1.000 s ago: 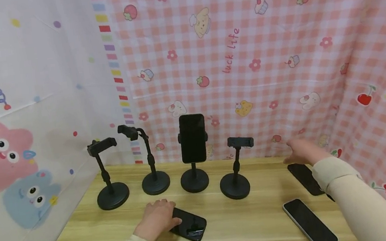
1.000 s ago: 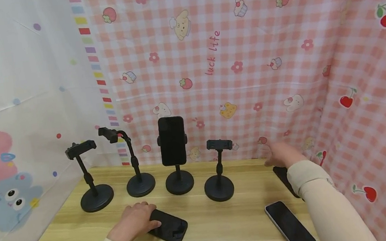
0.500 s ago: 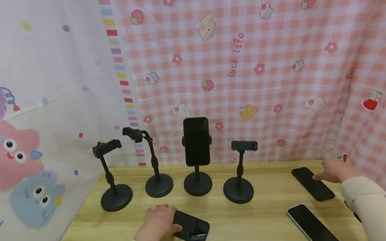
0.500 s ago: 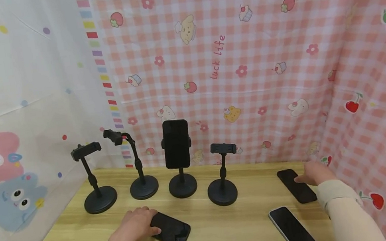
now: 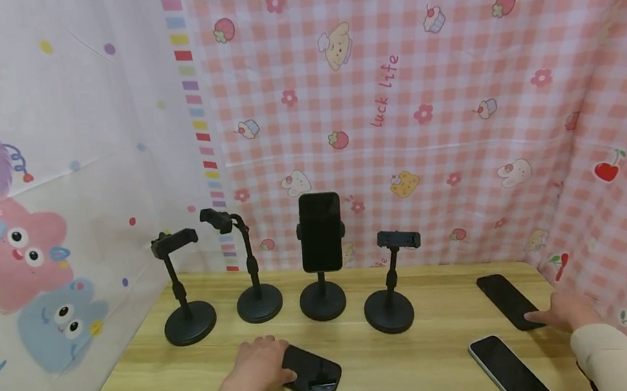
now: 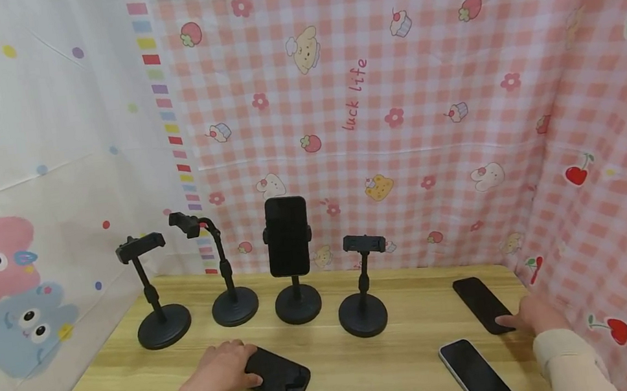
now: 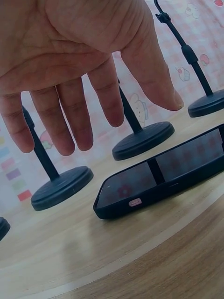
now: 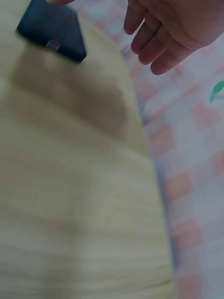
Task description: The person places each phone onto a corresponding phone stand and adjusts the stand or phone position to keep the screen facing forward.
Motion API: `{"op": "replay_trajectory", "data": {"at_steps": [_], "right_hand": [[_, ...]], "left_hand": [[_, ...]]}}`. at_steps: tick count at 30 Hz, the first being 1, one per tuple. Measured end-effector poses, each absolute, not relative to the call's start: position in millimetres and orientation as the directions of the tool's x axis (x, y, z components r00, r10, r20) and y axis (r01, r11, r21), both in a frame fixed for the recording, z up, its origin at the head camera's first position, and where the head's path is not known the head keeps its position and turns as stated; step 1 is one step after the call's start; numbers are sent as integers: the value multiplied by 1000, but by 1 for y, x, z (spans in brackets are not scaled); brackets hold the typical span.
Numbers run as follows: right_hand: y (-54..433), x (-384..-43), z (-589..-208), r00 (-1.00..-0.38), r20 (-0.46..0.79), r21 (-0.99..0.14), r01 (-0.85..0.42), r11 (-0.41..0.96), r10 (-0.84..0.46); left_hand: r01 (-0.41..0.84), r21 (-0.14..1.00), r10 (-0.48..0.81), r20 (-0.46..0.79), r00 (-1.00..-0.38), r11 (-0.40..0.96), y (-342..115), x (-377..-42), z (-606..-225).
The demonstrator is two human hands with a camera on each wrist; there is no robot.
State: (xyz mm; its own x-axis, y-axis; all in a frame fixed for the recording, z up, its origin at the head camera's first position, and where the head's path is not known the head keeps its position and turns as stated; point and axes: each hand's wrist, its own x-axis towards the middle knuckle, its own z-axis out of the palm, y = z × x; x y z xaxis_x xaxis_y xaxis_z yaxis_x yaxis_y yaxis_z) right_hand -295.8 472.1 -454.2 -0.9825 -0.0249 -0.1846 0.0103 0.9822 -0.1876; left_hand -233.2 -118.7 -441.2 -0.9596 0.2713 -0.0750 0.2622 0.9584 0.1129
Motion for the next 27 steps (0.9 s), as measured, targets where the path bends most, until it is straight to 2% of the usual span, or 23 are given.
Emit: {"op": "replay_trajectory", "data": {"at_steps": [4,11,17,27], "right_hand": [[470,-295,-470,-979,-204,-216,50,975,5],[460,-303,-488,-981,-175,-195,116,974,82],[453,-304,-492,-977,-194,-248,132,960,84],[445,-316,-489,-979,-195,-224,105,969,61]], "left_hand": [[258,115,268,-83,-960,959,-119,-232,-442],[262,120,270,-62,-961,958,-120,-229,-440],[262,101,270,-72,-960,960,-119,-230,-443],[238,128,252,-111,-961,963,-119,-229,-444]]}}
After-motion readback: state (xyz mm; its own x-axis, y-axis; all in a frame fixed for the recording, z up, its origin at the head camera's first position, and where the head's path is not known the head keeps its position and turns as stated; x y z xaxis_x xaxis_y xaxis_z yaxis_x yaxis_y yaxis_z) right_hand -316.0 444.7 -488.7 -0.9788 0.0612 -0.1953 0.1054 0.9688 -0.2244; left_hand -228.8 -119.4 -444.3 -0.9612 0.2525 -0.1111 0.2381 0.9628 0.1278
